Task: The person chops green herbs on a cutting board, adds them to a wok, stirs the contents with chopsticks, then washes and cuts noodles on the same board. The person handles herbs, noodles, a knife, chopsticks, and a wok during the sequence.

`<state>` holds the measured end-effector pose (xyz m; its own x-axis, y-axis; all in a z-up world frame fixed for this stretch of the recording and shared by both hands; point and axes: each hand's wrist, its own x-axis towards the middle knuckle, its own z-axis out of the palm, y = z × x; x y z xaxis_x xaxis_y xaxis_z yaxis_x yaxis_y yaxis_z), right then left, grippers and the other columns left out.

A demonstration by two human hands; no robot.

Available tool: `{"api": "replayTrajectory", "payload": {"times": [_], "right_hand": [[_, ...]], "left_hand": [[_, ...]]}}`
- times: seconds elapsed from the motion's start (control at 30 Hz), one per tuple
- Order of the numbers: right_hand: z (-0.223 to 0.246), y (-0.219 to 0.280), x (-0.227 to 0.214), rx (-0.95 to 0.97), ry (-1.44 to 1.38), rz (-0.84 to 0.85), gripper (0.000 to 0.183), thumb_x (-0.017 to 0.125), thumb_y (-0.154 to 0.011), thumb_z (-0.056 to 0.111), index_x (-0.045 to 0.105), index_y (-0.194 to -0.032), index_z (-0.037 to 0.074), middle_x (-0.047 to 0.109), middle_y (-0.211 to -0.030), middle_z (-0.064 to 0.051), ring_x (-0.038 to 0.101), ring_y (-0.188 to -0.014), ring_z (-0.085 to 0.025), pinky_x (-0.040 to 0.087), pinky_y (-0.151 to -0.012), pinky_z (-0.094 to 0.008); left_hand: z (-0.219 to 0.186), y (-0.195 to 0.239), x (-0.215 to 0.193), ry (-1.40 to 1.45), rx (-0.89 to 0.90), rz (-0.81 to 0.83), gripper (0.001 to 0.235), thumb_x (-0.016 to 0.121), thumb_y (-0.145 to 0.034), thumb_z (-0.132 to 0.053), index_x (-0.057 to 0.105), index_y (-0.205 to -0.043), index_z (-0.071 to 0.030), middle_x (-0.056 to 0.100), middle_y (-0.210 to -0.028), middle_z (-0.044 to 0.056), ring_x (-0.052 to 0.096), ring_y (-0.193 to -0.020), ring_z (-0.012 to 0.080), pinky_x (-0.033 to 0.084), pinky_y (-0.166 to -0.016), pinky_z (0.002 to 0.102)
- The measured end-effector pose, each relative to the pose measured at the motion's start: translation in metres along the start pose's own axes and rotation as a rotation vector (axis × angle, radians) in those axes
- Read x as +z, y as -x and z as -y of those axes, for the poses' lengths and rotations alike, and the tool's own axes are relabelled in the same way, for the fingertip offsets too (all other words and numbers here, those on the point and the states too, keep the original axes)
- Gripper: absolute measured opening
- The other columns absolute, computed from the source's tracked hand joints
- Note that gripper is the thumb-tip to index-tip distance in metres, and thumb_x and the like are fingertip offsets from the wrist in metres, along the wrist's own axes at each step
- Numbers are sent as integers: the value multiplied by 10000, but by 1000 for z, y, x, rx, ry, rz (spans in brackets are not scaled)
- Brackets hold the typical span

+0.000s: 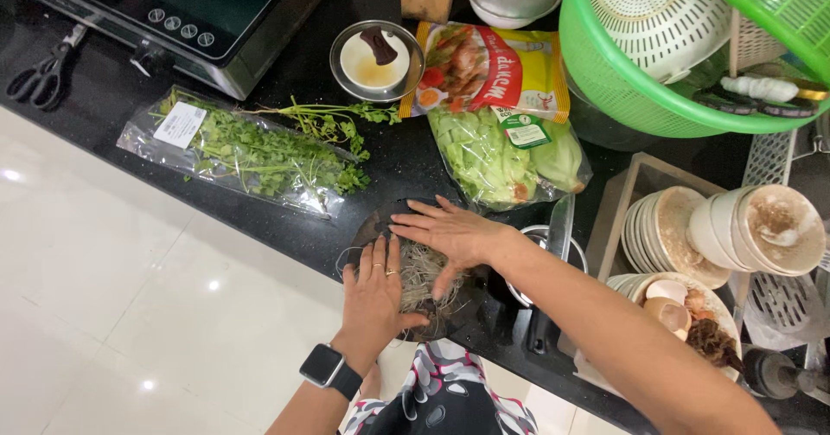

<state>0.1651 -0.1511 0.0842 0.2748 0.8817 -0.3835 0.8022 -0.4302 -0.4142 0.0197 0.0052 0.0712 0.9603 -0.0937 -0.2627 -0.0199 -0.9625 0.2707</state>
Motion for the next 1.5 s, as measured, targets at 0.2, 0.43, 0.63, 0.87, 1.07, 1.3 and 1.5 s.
{"api": "replayTrajectory", "payload": {"times": [0.2,0.43,0.63,0.87,1.07,1.3,1.5], "right_hand": [[12,27,27,56,30,-164,1185,948,-505,405,395,-1500,75,397,-1511,-107,384,-1404,-330,362,-1114,-502],[41,42,67,396,-200,-420,743,885,-689,210,546,-1331,52,492,-1293,-141,489,-1222,-359,489,-981,-441],[77,19,101,906,-484,-748,533,821,-755,169,602,-1215,14,524,-1242,-181,556,-1167,-404,498,-958,-470],[78,-21,143,981,-859,-1013,452,770,-822,131,602,-1210,-27,527,-1245,-224,583,-1153,-405,489,-995,-424],[102,-17,147,722,-1594,-1004,424,740,-808,27,626,-1217,39,593,-1252,-101,600,-1171,-204,467,-1001,-323],[88,20,127,582,-1746,-737,306,583,-961,125,691,-1235,46,748,-1115,-9,632,-1060,-85,456,-964,-248],[90,27,104,931,-871,-618,201,627,-957,188,778,-1049,91,745,-872,-199,710,-855,-347,540,-782,-458]], "left_hand": [[10,1,17,9,16,-35,1070,880,-655,-465,386,-1448,56,441,-1386,186,445,-1244,333,439,-941,435],[5,-8,58,-29,-50,-201,478,689,-837,-33,529,-1265,108,504,-1209,220,525,-1164,356,549,-901,351],[4,-28,76,434,-252,-182,538,733,-794,-114,520,-1236,108,494,-1270,281,486,-1203,465,469,-1014,495],[10,-53,70,650,-227,14,829,697,-844,-382,394,-1456,89,429,-1425,333,402,-1341,504,379,-1115,509],[25,-63,52,450,48,139,906,717,-892,-447,333,-1482,123,395,-1443,357,400,-1325,509,374,-1124,498],[27,-65,40,327,162,188,787,703,-901,-283,340,-1479,108,403,-1426,296,416,-1293,469,399,-1085,477],[16,-49,38,294,188,33,746,680,-854,-120,355,-1488,103,438,-1405,272,442,-1281,441,448,-1053,451]]}}
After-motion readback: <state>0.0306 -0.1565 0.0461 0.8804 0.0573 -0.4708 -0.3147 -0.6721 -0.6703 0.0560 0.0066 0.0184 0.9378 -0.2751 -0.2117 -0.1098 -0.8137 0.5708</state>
